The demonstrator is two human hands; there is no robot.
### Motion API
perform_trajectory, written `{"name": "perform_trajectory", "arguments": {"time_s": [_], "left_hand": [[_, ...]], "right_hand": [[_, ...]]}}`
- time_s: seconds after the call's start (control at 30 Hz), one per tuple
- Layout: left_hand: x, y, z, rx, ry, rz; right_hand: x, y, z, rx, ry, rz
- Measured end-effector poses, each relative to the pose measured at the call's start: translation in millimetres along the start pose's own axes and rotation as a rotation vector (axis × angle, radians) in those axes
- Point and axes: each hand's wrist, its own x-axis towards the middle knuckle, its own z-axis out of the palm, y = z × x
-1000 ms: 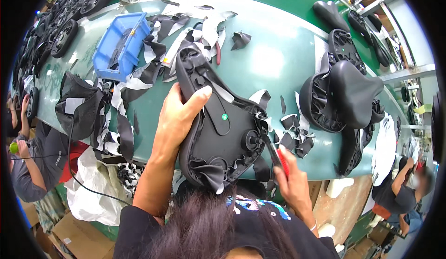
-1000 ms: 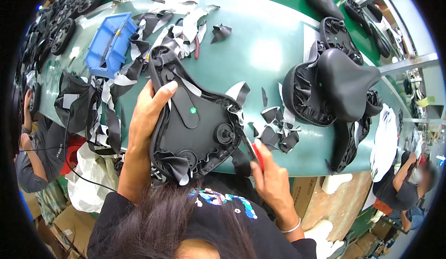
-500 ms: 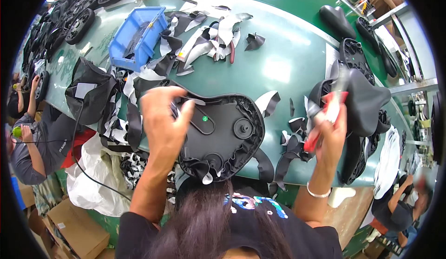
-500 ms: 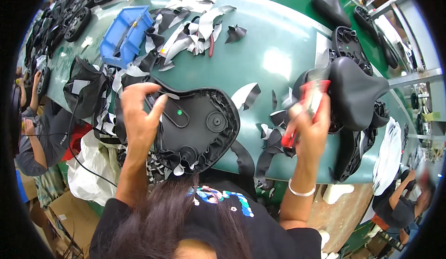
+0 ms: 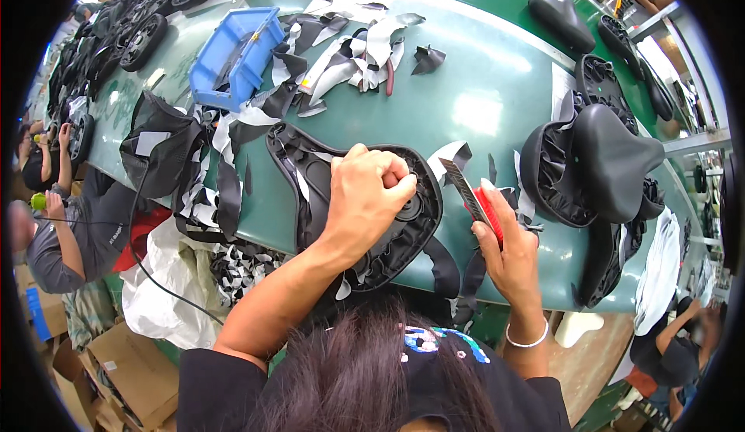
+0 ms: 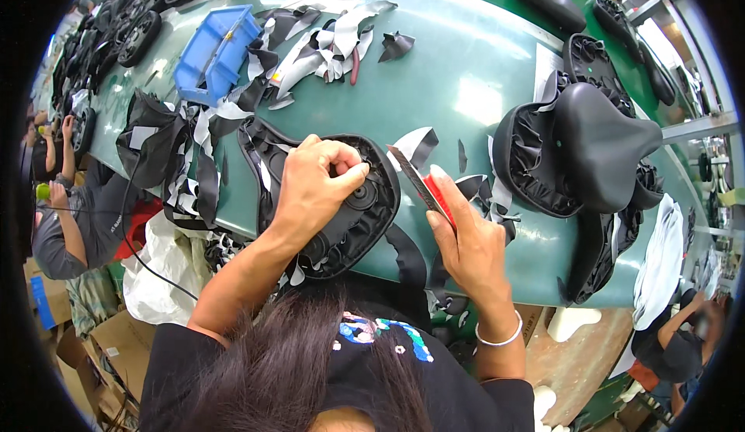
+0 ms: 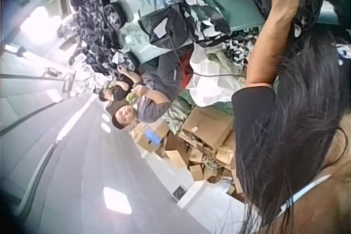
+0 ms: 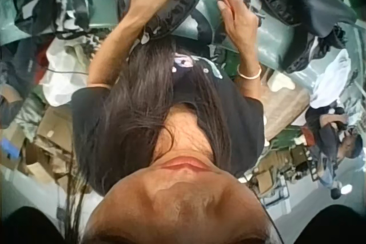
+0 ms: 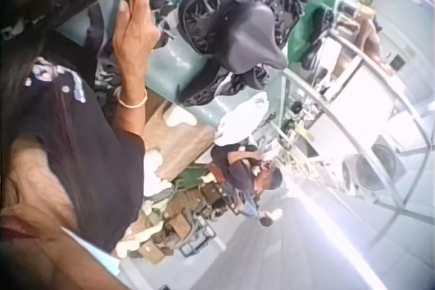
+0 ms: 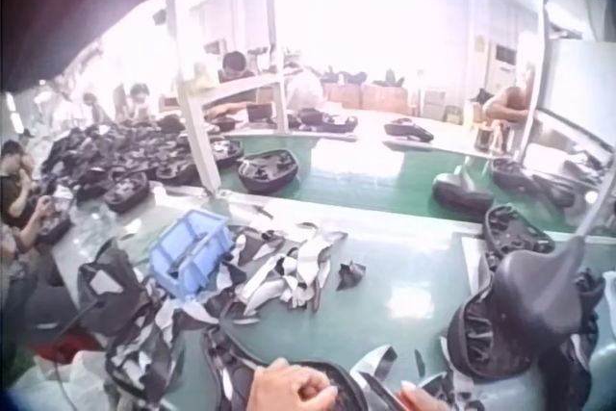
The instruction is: The person uses a red utility knife to trim excess black material from the edges of black plastic saddle parts. They repeatedly cut the material, peel it away, and place the finished parts on a green workbench. The person also uses pliers to remove small pieces of material from the saddle parts.
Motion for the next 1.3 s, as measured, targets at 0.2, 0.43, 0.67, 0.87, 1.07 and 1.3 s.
{"name": "perform_trajectory", "arguments": {"time_s": [0.2, 0.43, 0.67, 0.87, 1.07, 1.3], "left_hand": [[0, -8, -13, -0.223, -0.145, -0.046], [-3, -13, -12, -0.309, -0.085, 0.009], [2, -1, -24, -1.058, -0.362, -0.241], [70, 7, -23, -0.553, -0.558, 0.243], [88, -24, -47, -1.816, -0.064, 0.159], [95, -22, -41, 0.477, 0.137, 0.737]], "right_hand": [[30, -11, -13, -0.183, -0.189, -0.157], [29, -35, -9, -0.499, -0.381, -0.131], [-23, -49, 3, -0.357, -0.271, 0.14], [38, -29, 18, -0.552, -0.218, 0.023], [8, -62, 26, -0.484, -0.299, 0.205], [68, -41, 11, -0.583, -0.2, 0.044]]}}
